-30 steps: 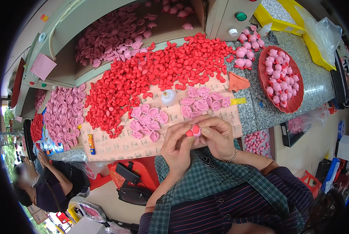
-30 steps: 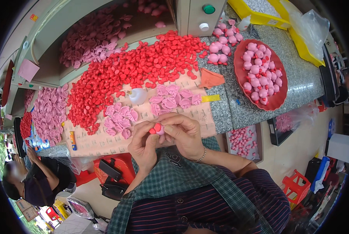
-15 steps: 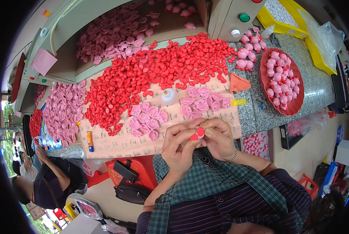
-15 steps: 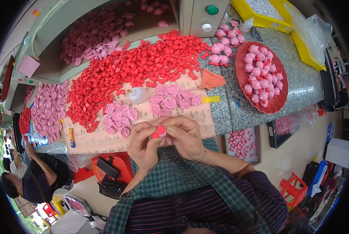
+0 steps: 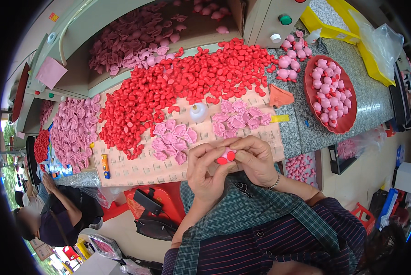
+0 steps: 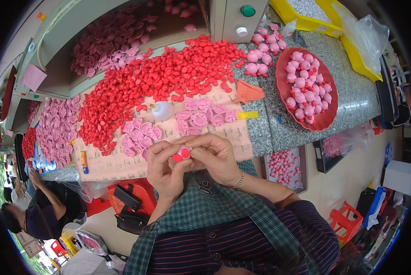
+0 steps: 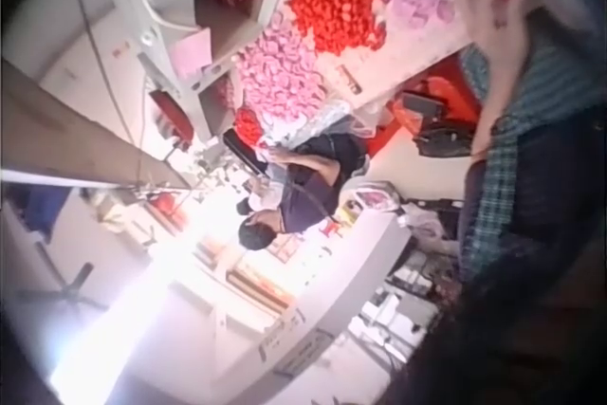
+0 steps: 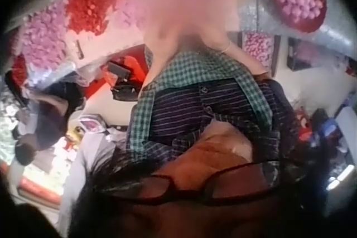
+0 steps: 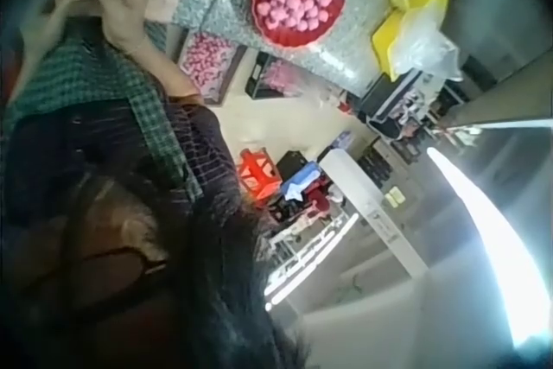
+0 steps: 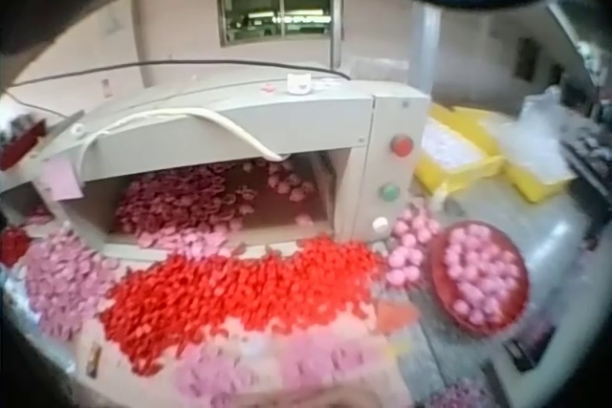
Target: Assembling small plastic toy components by joining red and pink parts at a factory workbench.
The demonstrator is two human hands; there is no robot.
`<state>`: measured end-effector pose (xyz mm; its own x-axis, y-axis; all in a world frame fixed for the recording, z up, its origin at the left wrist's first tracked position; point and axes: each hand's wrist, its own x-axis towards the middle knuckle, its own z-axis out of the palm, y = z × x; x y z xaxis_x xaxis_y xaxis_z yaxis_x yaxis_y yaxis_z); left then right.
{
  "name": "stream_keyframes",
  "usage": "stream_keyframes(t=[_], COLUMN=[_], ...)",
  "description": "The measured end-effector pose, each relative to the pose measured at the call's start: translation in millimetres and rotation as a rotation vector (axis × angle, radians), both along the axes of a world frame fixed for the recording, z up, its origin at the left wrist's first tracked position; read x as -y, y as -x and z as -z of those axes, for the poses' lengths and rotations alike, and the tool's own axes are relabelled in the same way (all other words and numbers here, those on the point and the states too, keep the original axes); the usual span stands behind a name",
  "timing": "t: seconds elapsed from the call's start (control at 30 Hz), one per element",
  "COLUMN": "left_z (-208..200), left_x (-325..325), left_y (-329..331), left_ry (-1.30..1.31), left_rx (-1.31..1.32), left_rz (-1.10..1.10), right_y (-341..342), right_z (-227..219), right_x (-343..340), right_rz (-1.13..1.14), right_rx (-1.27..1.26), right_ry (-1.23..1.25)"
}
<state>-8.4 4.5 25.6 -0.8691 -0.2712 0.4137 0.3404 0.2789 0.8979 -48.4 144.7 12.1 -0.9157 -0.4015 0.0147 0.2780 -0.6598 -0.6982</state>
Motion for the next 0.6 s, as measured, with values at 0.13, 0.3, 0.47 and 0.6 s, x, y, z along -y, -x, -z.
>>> stream_keyframes(t=[0.13,0.3,0.47,0.6], left_z=[0.1,14.4,27.9,26.1], left_x=[7.5,13.6,10.0,3.6], left_y=[-0.3,4.1,4.1,7.7], left_ry=[0.096,0.041,-0.502,-0.535], left_rx=[0.019,-0.021,0.045,-0.002], left_rz=[-0.006,0.016,0.161,0.235], right_y=[9.7,12.4,11.9,13.5], right_z=[-1.8,-10.0,-7.4,-1.5], right_x=[-5.8,-8.1,-8.9,-11.5], right_rz=[-0.14,-0.302,-0.304,-0.337], right_rx=[-0.076,0.091,0.016,-0.07], right_ry=[-0.064,-0.081,-0.074,-0.098])
